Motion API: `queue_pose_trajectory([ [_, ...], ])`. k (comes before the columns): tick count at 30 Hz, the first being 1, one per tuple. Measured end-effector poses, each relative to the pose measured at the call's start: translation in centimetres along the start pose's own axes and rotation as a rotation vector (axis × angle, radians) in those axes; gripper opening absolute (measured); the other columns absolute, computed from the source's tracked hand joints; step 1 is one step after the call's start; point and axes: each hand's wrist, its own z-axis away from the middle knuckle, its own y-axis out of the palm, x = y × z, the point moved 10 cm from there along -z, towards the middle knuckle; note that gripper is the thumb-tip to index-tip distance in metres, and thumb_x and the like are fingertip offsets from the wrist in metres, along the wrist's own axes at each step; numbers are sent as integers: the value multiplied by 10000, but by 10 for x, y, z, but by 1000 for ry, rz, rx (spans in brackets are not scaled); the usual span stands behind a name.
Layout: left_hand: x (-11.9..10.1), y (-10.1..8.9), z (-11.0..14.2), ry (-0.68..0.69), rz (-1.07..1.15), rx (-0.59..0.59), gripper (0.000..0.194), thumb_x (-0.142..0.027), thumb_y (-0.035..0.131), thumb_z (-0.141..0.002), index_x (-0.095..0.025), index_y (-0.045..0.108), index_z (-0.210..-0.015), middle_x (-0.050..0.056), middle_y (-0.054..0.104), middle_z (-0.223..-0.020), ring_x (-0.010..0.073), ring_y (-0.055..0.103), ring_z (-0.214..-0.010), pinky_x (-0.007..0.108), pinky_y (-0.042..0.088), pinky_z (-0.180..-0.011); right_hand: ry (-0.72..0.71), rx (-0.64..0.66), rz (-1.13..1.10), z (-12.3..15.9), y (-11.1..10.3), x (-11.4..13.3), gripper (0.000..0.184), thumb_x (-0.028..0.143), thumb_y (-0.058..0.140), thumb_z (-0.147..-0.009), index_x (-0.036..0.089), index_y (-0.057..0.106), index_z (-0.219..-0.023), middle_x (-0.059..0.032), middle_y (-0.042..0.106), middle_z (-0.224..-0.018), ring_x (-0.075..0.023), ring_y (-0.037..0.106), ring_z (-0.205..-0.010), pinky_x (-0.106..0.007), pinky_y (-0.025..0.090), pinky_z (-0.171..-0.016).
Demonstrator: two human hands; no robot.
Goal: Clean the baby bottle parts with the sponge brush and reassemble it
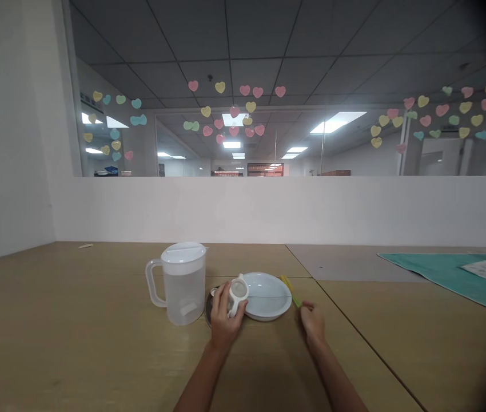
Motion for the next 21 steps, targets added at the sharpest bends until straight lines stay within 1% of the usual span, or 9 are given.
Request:
queue_pose_trajectory([
  [2, -7, 3, 5, -1, 45, 36, 535, -283, 615, -796, -201, 423, -1288, 150, 558, -1175, 264, 557, -1079, 417, 500, -889, -57, 54, 51, 6, 6, 11, 334, 264, 444, -640, 155, 612, -906, -92, 685, -795, -237, 642, -758, -299, 452, -638],
  [4, -17, 6, 10, 33, 101, 73, 588, -288, 615, -787, -192, 377, -1316, 163, 558, -1178, 271, 551, -1089, 424, 500, -887, -108, 106, 125, 13, 12, 21, 320, 264, 458, -650, 162, 608, -914, -103, 682, -822, -259, 636, -790, -322, 444, -659],
  [7, -36, 6, 16, 141, 207, 98, 636, -301, 592, -784, -161, 311, -1337, 172, 580, -1144, 283, 562, -1081, 439, 502, -871, -197, 219, 337, 26, 25, 34, 300, 257, 462, -681, 163, 601, -930, -122, 680, -835, -281, 636, -792, -350, 437, -663],
  [9, -48, 6, 20, 221, 248, 124, 617, -315, 574, -784, -154, 317, -1321, 172, 593, -1118, 288, 577, -1059, 444, 504, -853, -247, 272, 466, 33, 31, 41, 294, 255, 471, -695, 158, 602, -938, -140, 679, -869, -287, 639, -814, -358, 439, -676],
  [12, -55, 8, 24, 264, 267, 159, 589, -340, 543, -798, -152, 319, -1309, 186, 591, -1111, 294, 589, -1037, 455, 507, -836, -254, 287, 529, 39, 31, 47, 302, 270, 483, -707, 145, 614, -949, -163, 677, -910, -296, 640, -853, -362, 441, -694],
  [15, -54, 12, 27, 249, 292, 210, 584, -353, 508, -812, -143, 296, -1314, 199, 577, -1125, 301, 582, -1052, 466, 507, -846, -235, 281, 521, 41, 27, 49, 293, 265, 496, -697, 147, 623, -933, -156, 682, -896, -291, 642, -855, -350, 442, -691],
  [17, -56, 17, 29, 244, 323, 268, 584, -348, 500, -808, -138, 293, -1311, 197, 571, -1131, 298, 576, -1065, 457, 508, -857, -242, 285, 522, 41, 27, 48, 247, 250, 508, -687, 162, 632, -881, -137, 687, -864, -280, 645, -832, -338, 440, -684],
  [19, -62, 23, 32, 249, 368, 343, 582, -334, 500, -797, -138, 297, -1306, 187, 571, -1130, 287, 570, -1073, 436, 510, -868, -255, 299, 541, 40, 29, 46, 191, 252, 495, -712, 170, 637, -809, -133, 688, -844, -275, 644, -814, -334, 437, -680],
  [21, -68, 30, 35, 259, 406, 420, 566, -308, 496, -790, -144, 309, -1298, 175, 573, -1130, 273, 566, -1078, 415, 510, -879, -260, 298, 554, 38, 29, 44, 233, 290, 436, -781, 170, 636, -779, -144, 686, -847, -279, 642, -808, -342, 432, -677],
])
